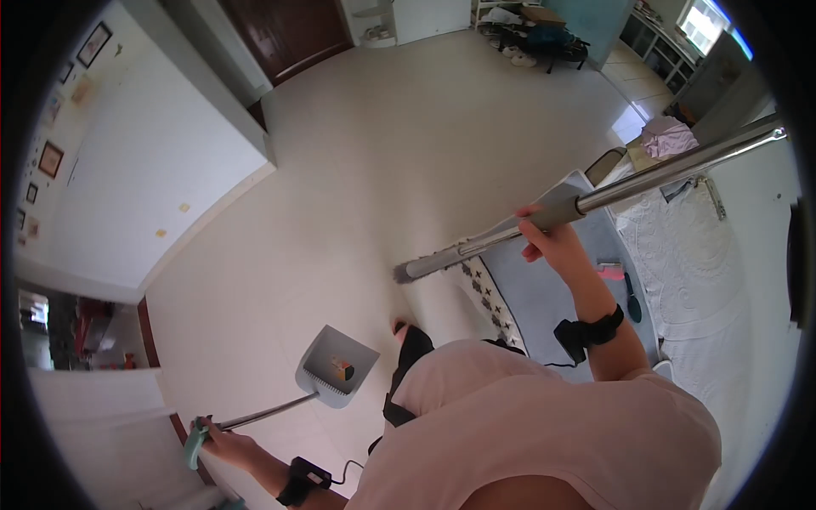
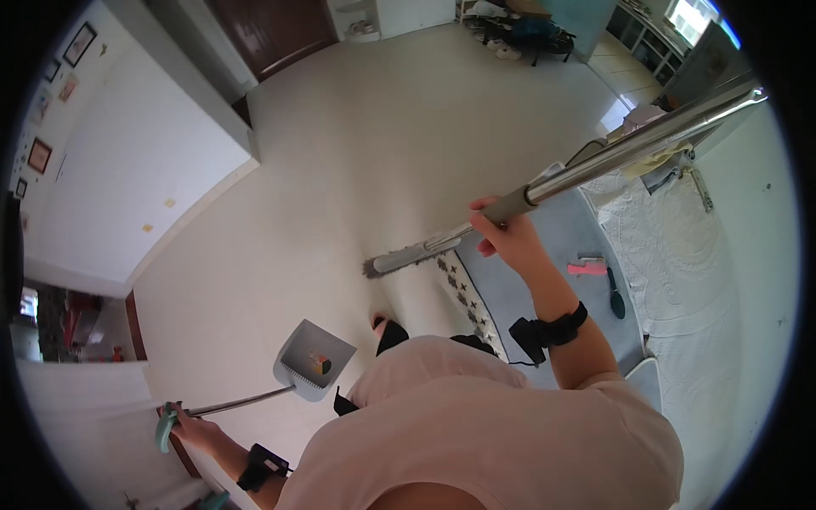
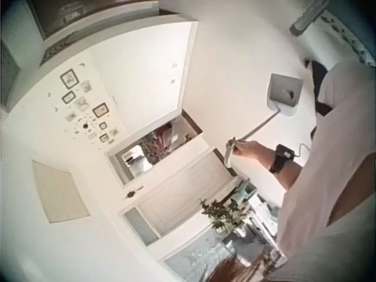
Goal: Sweeping the floor in the kitchen and living area, including clearing hair from the broom.
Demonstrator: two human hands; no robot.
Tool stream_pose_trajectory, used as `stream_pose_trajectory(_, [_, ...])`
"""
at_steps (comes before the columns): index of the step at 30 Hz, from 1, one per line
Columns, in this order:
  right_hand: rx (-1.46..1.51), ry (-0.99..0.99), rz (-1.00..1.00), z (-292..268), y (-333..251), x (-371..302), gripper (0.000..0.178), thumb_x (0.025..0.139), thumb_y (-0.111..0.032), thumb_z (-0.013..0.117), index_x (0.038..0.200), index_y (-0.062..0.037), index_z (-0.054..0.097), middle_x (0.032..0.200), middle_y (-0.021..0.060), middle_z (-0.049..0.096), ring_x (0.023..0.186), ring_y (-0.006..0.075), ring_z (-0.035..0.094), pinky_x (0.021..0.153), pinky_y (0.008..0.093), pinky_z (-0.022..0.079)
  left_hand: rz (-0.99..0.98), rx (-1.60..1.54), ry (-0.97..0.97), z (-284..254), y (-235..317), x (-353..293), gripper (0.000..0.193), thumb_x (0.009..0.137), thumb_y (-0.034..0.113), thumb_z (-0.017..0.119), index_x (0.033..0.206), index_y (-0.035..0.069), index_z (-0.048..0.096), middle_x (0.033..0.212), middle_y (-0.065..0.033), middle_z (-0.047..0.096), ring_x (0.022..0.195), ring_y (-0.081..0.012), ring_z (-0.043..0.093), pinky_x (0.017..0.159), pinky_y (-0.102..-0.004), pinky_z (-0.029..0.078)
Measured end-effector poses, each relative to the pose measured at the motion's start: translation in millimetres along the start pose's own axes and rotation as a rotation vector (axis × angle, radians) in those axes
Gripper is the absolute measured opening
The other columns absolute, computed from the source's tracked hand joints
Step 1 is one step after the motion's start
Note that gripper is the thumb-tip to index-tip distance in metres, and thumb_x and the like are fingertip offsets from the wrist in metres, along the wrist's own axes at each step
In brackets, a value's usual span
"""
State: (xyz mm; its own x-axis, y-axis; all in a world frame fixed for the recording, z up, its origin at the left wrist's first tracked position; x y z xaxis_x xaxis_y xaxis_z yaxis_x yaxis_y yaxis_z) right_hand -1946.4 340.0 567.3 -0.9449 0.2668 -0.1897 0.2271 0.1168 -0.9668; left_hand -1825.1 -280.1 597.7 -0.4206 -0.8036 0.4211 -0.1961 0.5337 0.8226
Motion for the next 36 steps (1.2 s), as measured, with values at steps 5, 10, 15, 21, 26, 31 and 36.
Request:
stream_pose_trajectory(5, [0.053,0.28,0.03,-38.2,-12.5,79.7,0.03,0.082,-0.022,0.062,0.106,-0.0042,0.054,0.07,0.0013,0.053,0.05,0.009,0.053,0.044,0.0226,0.044,-0.178,-0.399,-0.361,247.6,61.9,16.0,0.029,0.09,0.013,0.048,0.116,0.0,0.045,0.113,-0.0106,0.05,0.103,-0.0193,0.047,0.09,-0.0303,0.035])
stream_pose_trajectory(10, [0.096,0.558,0.204,-68.5,12.5,136.6,0.025,0.082,-0.019,0.062,0.1,-0.0033,0.055,0.061,-0.0004,0.049,0.044,0.0082,0.047,0.04,0.0227,0.039,-0.083,-0.412,-0.642,438.6,129.2,45.9,0.032,0.09,0.018,0.048,0.12,0.008,0.044,0.121,-0.0059,0.047,0.114,-0.0189,0.041,0.095,-0.0394,0.029])
stream_pose_trajectory(15, [0.219,0.57,0.214,-89.1,78.0,251.4,0.019,0.082,-0.013,0.061,0.099,-0.0072,0.054,0.066,-0.0008,0.049,0.047,0.0084,0.047,0.041,0.0223,0.039,-0.235,-0.466,-0.62,570.1,238.4,53.6,0.038,0.088,0.028,0.052,0.125,0.019,0.044,0.126,0.0,0.046,0.121,-0.0184,0.037,0.092,-0.0522,0.029])
stream_pose_trajectory(21, [0.583,0.572,0.37,-112.0,106.8,396.1,0.026,0.08,-0.008,0.059,0.105,-0.0087,0.051,0.076,0.0035,0.053,0.064,0.0142,0.057,0.055,0.0263,0.049,-0.158,-0.494,-0.686,716.9,321.9,55.2,0.042,0.089,0.027,0.051,0.126,0.013,0.04,0.126,-0.0048,0.046,0.118,-0.0195,0.04,0.089,-0.0421,0.036])
stream_pose_trajectory(26, [1.131,0.7,0.494,-170.8,158.8,475.8,0.026,0.087,-0.02,0.048,0.107,-0.003,0.047,0.095,0.0211,0.057,0.086,0.0357,0.06,0.076,0.0414,0.051,-0.157,-0.535,-0.784,867.2,369.2,20.5,0.039,0.088,0.024,0.052,0.123,0.01,0.042,0.123,-0.0062,0.046,0.116,-0.0202,0.04,0.087,-0.0423,0.039])
stream_pose_trajectory(31, [1.507,0.822,0.371,-202.4,151.9,512.4,0.023,0.086,-0.021,0.051,0.099,-0.0024,0.046,0.086,0.0209,0.056,0.087,0.0371,0.059,0.075,0.0411,0.053,-0.108,-0.473,-1.046,1039.6,429.9,-67.5,0.03,0.085,0.02,0.055,0.113,0.014,0.048,0.115,-0.0013,0.048,0.111,-0.016,0.039,0.084,-0.0471,0.032])
stream_pose_trajectory(36, [1.969,0.89,0.313,-227.1,137.3,564.5,0.02,0.086,-0.006,0.048,0.1,0.0079,0.042,0.1,0.0289,0.047,0.067,0.0176,0.056,0.059,0.0213,0.053,-0.114,-0.516,-1.427,1225.2,502.5,-186.3,0.035,0.083,0.008,0.05,0.117,0.015,0.046,0.107,0.0024,0.05,0.1,-0.0129,0.045,0.082,-0.0396,0.034])
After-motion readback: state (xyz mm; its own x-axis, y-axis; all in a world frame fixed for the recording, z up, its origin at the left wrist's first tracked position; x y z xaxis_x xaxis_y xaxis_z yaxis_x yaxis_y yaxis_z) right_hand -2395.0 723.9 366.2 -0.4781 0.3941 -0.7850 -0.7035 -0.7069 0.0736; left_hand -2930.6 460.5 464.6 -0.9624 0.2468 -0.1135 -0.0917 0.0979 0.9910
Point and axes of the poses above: each hand's wrist, its own x-axis towards the middle knuckle, its own z-axis out of the palm, y = z × x, the point moved 5 cm from there along x, towards the middle knuckle
